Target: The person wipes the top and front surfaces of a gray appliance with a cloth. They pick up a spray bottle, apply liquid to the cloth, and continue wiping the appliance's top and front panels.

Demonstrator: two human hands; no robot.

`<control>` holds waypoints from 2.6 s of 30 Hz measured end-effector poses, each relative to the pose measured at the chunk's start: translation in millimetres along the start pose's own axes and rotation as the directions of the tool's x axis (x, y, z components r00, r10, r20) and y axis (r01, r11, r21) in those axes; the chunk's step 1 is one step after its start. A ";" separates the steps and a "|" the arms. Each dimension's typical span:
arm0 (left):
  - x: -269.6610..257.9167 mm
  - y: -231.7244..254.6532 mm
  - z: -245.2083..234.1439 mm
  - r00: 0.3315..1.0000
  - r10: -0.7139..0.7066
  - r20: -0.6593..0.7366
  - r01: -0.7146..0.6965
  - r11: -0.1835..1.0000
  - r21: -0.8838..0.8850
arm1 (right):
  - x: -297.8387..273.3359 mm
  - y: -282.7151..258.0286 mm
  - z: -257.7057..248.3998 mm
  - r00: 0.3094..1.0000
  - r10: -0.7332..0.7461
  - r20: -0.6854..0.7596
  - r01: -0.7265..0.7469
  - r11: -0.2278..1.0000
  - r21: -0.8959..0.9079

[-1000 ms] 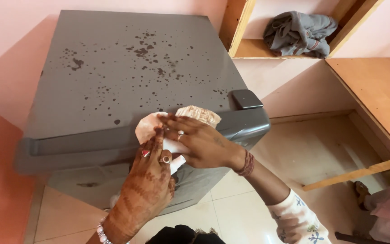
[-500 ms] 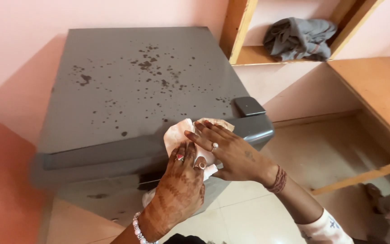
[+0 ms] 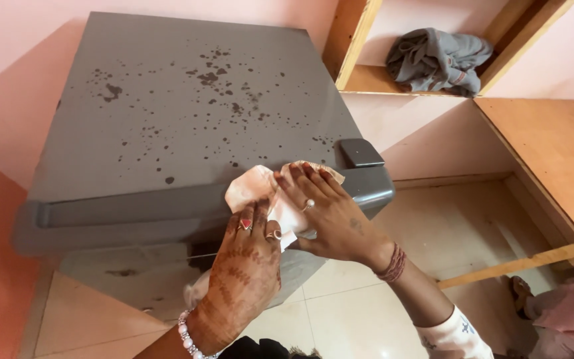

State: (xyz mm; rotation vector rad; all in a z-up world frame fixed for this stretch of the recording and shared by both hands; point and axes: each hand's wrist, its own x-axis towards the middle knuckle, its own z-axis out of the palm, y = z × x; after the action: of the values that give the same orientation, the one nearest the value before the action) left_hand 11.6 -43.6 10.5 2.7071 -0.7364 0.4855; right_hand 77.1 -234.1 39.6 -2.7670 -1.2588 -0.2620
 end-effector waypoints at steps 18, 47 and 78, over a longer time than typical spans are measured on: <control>-96.4 -94.5 -36.8 0.929 -0.168 -0.330 0.182 0.983 0.012 | 103.7 -102.6 57.3 0.951 -0.273 -0.145 0.263 0.961 -0.082; -97.7 -99.1 -34.9 0.925 -0.168 -0.340 0.196 0.979 0.052 | 114.0 -131.2 73.1 0.922 -0.189 -0.337 0.146 0.978 -0.151; 30.7 40.6 86.7 0.987 0.148 -0.066 -0.142 0.986 0.087 | -43.9 33.2 46.4 0.944 0.048 -0.327 -0.125 0.968 -0.218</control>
State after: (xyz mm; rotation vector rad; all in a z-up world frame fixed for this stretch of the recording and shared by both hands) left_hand 36.0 -121.8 -47.9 2.7062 -0.9178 0.6576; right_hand 79.3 -281.3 -14.8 -2.8024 -1.0815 -0.8677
